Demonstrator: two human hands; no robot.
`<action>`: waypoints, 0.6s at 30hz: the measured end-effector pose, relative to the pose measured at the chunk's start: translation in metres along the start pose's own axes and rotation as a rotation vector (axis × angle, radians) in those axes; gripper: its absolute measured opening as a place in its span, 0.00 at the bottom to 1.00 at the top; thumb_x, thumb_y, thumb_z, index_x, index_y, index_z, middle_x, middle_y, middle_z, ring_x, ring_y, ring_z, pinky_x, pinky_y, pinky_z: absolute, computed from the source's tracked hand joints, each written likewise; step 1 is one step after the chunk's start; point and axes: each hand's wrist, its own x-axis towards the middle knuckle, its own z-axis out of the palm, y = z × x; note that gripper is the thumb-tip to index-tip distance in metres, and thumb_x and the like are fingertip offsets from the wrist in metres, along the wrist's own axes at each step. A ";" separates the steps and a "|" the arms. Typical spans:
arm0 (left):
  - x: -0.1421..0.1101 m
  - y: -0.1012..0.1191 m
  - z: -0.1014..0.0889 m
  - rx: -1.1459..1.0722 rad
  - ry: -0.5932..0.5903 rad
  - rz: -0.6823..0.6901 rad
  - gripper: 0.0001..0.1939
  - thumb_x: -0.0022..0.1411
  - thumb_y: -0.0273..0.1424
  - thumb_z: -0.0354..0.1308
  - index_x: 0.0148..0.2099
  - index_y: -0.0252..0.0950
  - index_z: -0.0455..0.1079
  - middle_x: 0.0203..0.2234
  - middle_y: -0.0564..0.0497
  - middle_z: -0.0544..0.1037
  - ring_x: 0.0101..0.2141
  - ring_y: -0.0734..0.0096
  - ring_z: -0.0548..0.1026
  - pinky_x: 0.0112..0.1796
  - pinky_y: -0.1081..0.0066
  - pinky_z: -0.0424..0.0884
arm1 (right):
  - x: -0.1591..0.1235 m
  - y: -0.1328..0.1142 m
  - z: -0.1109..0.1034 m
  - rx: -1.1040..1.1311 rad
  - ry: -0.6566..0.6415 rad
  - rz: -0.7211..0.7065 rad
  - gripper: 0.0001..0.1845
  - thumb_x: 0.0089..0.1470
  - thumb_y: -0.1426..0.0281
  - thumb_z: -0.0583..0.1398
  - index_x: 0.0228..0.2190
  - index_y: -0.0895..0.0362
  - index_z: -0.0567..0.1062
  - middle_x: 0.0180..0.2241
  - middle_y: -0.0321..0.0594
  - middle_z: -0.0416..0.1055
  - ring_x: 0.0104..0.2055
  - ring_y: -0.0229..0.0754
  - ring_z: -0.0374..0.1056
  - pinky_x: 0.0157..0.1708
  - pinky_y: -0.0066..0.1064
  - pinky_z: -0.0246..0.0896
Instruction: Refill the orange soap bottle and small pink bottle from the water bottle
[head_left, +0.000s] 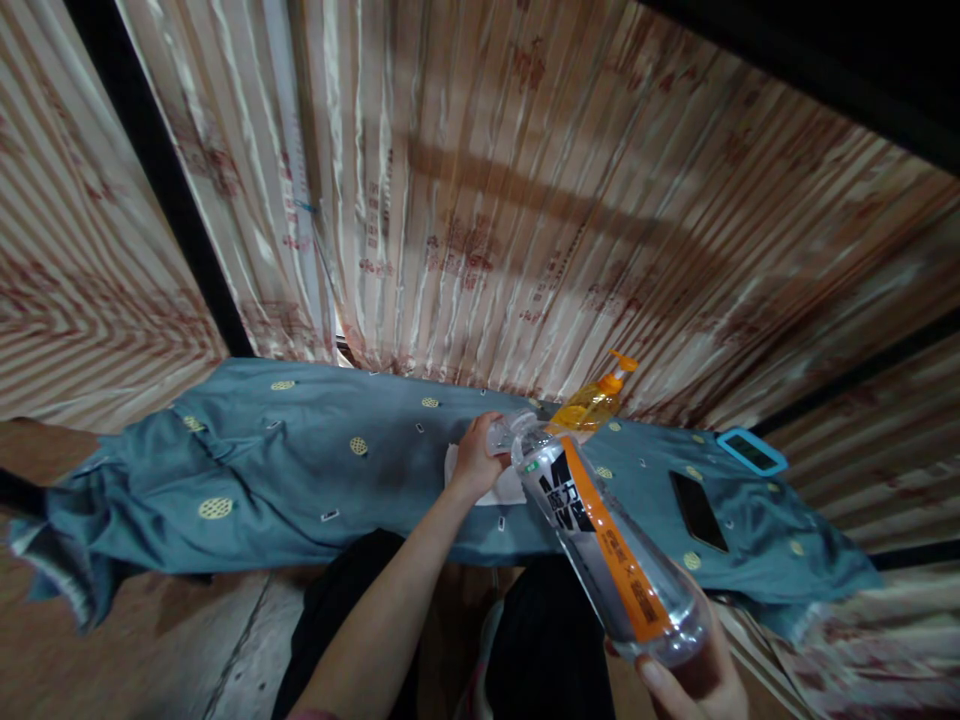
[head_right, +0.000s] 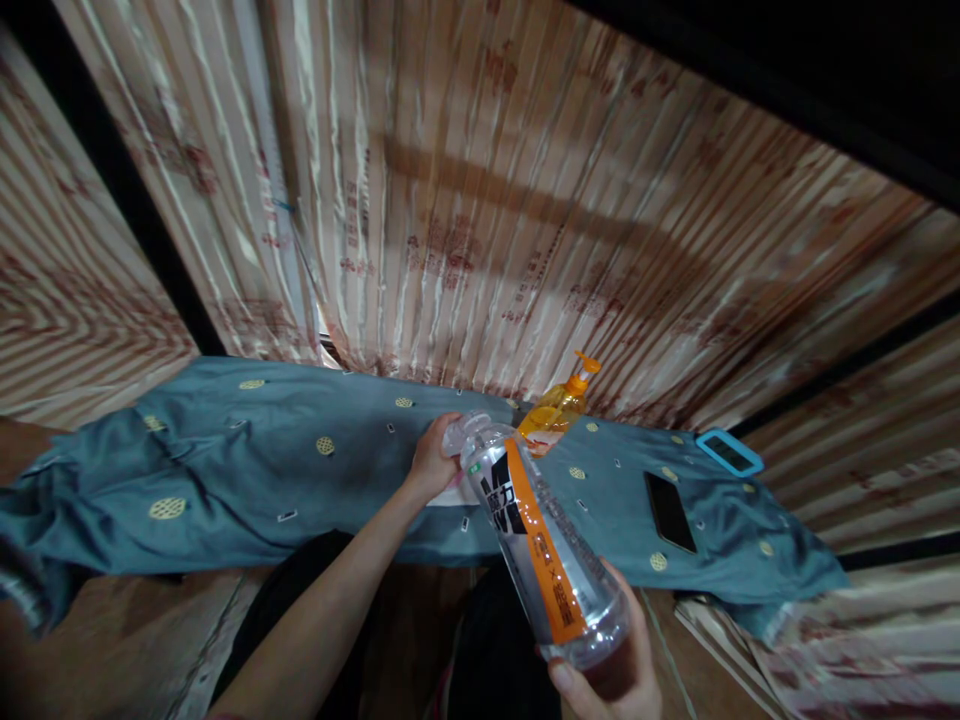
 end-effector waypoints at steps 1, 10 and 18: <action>0.000 0.000 0.000 0.003 -0.002 -0.002 0.31 0.44 0.19 0.74 0.51 0.39 0.72 0.48 0.48 0.80 0.50 0.56 0.79 0.54 0.58 0.74 | 0.000 -0.001 0.001 0.005 0.003 0.003 0.44 0.39 0.57 0.78 0.57 0.49 0.73 0.62 0.49 0.73 0.56 0.66 0.73 0.34 0.38 0.78; 0.000 -0.001 0.002 0.001 0.006 -0.011 0.32 0.43 0.17 0.73 0.51 0.38 0.73 0.48 0.47 0.80 0.51 0.55 0.79 0.54 0.57 0.74 | -0.001 -0.004 0.003 0.013 0.003 0.022 0.47 0.37 0.54 0.78 0.58 0.49 0.72 0.61 0.50 0.73 0.55 0.67 0.73 0.34 0.40 0.77; 0.000 0.001 0.001 0.005 0.014 -0.011 0.32 0.43 0.17 0.73 0.51 0.38 0.73 0.48 0.47 0.80 0.50 0.56 0.79 0.54 0.57 0.74 | 0.001 0.000 0.000 0.091 -0.017 0.027 0.45 0.36 0.61 0.79 0.57 0.48 0.75 0.59 0.47 0.73 0.50 0.60 0.75 0.33 0.37 0.76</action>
